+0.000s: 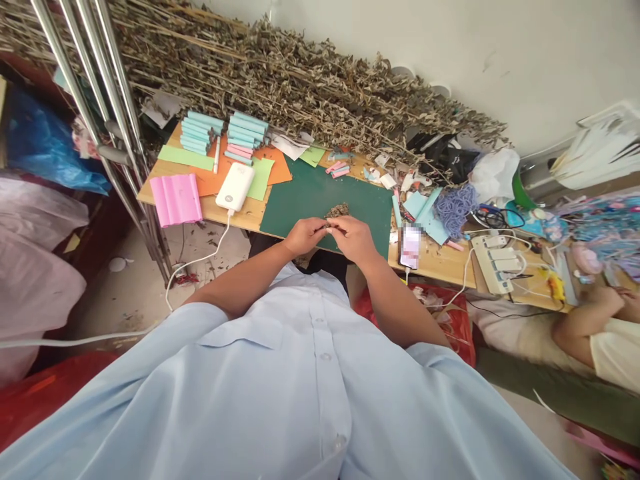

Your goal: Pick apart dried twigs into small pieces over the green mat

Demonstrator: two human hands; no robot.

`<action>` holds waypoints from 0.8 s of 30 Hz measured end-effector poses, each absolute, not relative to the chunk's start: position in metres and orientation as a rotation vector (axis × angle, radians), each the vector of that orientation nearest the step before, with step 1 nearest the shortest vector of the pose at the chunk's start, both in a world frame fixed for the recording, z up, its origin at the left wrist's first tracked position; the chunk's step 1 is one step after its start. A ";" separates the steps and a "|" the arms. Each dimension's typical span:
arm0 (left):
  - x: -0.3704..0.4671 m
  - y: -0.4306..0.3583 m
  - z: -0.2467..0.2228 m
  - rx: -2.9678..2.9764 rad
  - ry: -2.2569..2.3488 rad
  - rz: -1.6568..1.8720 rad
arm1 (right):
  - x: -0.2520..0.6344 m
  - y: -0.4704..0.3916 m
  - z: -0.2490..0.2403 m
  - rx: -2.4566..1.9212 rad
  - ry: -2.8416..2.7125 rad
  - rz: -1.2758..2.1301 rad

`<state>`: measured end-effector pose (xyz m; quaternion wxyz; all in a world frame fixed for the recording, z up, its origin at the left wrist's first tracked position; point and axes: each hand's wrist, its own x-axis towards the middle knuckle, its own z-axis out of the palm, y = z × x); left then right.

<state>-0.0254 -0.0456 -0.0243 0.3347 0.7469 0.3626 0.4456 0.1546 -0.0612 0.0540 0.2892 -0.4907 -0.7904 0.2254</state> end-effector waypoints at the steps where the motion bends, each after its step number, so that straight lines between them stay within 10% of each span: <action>1: -0.025 -0.046 -0.024 1.949 0.945 1.159 | 0.153 -0.061 0.055 -1.281 -2.133 0.588; 24: -0.025 -0.046 -0.024 1.960 0.931 1.152 | 0.148 -0.060 0.080 -1.388 -2.529 0.462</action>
